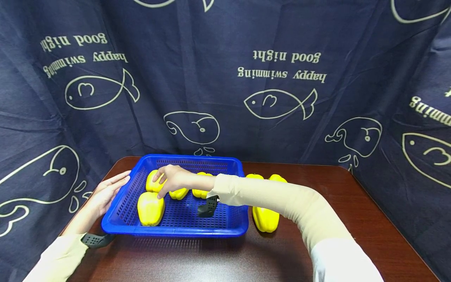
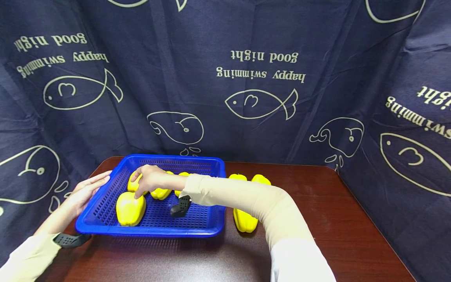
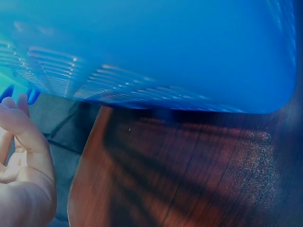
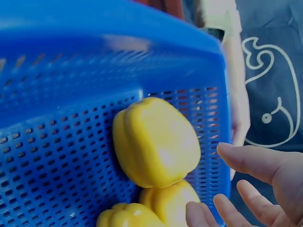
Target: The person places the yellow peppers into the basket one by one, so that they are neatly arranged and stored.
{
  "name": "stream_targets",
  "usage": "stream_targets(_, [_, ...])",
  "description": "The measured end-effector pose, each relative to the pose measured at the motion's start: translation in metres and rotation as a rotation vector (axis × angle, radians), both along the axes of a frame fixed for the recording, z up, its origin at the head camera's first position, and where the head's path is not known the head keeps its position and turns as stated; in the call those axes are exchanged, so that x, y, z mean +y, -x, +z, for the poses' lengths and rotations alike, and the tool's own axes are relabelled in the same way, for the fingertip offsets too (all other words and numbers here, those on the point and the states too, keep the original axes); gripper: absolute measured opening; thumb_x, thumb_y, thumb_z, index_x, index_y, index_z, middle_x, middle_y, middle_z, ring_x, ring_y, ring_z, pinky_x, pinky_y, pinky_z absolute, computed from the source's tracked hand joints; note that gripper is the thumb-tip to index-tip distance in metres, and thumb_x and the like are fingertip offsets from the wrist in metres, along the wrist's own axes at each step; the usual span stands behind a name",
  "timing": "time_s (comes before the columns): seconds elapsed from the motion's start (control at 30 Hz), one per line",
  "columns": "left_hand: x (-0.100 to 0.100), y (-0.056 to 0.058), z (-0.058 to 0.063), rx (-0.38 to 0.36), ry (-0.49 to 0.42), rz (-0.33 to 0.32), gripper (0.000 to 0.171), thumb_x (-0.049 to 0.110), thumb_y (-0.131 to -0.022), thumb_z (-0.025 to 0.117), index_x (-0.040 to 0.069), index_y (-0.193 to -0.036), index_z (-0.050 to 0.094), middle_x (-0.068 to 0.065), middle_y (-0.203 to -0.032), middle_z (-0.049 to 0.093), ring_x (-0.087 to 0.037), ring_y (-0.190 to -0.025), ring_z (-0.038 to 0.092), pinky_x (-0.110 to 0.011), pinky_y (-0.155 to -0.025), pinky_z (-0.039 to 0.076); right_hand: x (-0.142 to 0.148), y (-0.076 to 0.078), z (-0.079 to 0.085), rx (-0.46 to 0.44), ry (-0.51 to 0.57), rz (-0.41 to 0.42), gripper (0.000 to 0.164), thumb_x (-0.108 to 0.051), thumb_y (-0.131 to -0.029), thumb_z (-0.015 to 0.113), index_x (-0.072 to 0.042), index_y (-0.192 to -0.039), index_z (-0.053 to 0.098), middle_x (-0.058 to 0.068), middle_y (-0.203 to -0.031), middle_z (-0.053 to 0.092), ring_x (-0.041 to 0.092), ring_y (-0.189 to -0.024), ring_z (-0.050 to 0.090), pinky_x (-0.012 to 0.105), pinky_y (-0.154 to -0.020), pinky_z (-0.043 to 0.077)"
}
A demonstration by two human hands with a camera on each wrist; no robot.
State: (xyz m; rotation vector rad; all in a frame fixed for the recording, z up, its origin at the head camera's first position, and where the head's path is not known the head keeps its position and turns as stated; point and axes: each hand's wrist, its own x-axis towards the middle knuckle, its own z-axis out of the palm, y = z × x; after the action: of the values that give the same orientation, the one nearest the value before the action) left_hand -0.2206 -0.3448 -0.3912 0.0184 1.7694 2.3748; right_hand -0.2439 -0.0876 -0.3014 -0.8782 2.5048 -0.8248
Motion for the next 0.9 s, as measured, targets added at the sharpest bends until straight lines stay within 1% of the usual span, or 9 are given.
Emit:
stream_targets(0.03, [0.0, 0.0, 0.0, 0.004, -0.002, -0.003, 0.032, 0.014, -0.102, 0.046, 0.036, -0.106, 0.069, 0.011, -0.098, 0.073, -0.011, -0.085, 0.072, -0.026, -0.071, 0.059, 0.002, -0.001, 0.002, -0.005, 0.011, 0.009, 0.046, -0.011, -0.072, 0.084, -0.009, -0.114, 0.066, 0.008, -0.114, 0.07, 0.008, -0.092, 0.065, 0.012, -0.062, 0.05])
stream_targets(0.17, [-0.001, 0.0, -0.001, 0.005, 0.005, -0.005, 0.031, 0.015, -0.102, 0.046, 0.036, -0.106, 0.068, 0.011, -0.098, 0.073, -0.011, -0.085, 0.072, -0.027, -0.071, 0.059, 0.009, -0.002, 0.009, 0.037, 0.015, 0.034, 0.044, -0.013, -0.073, 0.083, -0.011, -0.113, 0.066, 0.006, -0.115, 0.07, 0.012, -0.104, 0.065, 0.012, -0.071, 0.046])
stream_targets(0.27, [-0.001, 0.0, 0.0, -0.001, 0.013, 0.002, 0.03, 0.016, -0.101, 0.047, 0.037, -0.106, 0.068, 0.012, -0.098, 0.073, -0.011, -0.085, 0.072, -0.026, -0.072, 0.059, 0.014, -0.002, 0.013, 0.037, 0.043, 0.018, 0.043, -0.013, -0.073, 0.083, -0.012, -0.112, 0.066, 0.006, -0.115, 0.07, 0.015, -0.107, 0.064, 0.014, -0.074, 0.046])
stream_targets(0.33, [-0.001, 0.0, -0.001, 0.004, 0.012, 0.0, 0.03, 0.015, -0.102, 0.046, 0.036, -0.106, 0.068, 0.012, -0.098, 0.073, -0.01, -0.086, 0.072, -0.026, -0.072, 0.059, 0.018, -0.002, 0.017, 0.018, 0.076, 0.0, 0.042, -0.012, -0.073, 0.083, -0.011, -0.111, 0.067, 0.007, -0.115, 0.07, 0.017, -0.108, 0.063, 0.016, -0.076, 0.047])
stream_targets(0.5, [-0.001, 0.0, -0.001, 0.016, 0.004, -0.006, 0.032, 0.013, -0.102, 0.045, 0.035, -0.106, 0.069, 0.011, -0.098, 0.073, -0.011, -0.086, 0.072, -0.026, -0.072, 0.059, 0.029, -0.001, 0.025, -0.036, 0.15, -0.044, 0.041, -0.006, -0.073, 0.082, -0.012, -0.111, 0.067, 0.006, -0.114, 0.069, 0.016, -0.099, 0.068, 0.017, -0.077, 0.052])
stream_targets(0.57, [-0.001, 0.0, -0.001, 0.015, 0.004, -0.006, 0.032, 0.014, -0.102, 0.045, 0.035, -0.106, 0.069, 0.011, -0.098, 0.073, -0.011, -0.086, 0.072, -0.026, -0.072, 0.059, 0.034, 0.0, 0.027, -0.045, 0.18, -0.055, 0.041, -0.004, -0.074, 0.081, -0.012, -0.111, 0.067, 0.006, -0.114, 0.069, 0.016, -0.095, 0.07, 0.018, -0.076, 0.054])
stream_targets(0.7, [0.0, -0.001, 0.0, 0.005, 0.024, 0.004, 0.031, 0.015, -0.101, 0.047, 0.036, -0.105, 0.069, 0.012, -0.098, 0.073, -0.01, -0.085, 0.072, -0.026, -0.072, 0.059, 0.045, 0.001, 0.032, -0.032, 0.247, -0.057, 0.042, -0.001, -0.072, 0.081, -0.01, -0.111, 0.066, 0.008, -0.114, 0.07, 0.02, -0.096, 0.07, 0.02, -0.076, 0.056])
stream_targets(0.9, [0.001, -0.001, 0.001, -0.007, 0.025, 0.014, 0.029, 0.016, -0.101, 0.048, 0.036, -0.105, 0.068, 0.012, -0.097, 0.072, -0.01, -0.085, 0.071, -0.026, -0.071, 0.059, 0.06, 0.001, 0.038, 0.015, 0.278, -0.059, 0.043, -0.001, -0.073, 0.081, -0.01, -0.112, 0.066, 0.01, -0.114, 0.07, 0.022, -0.096, 0.07, 0.02, -0.076, 0.056])
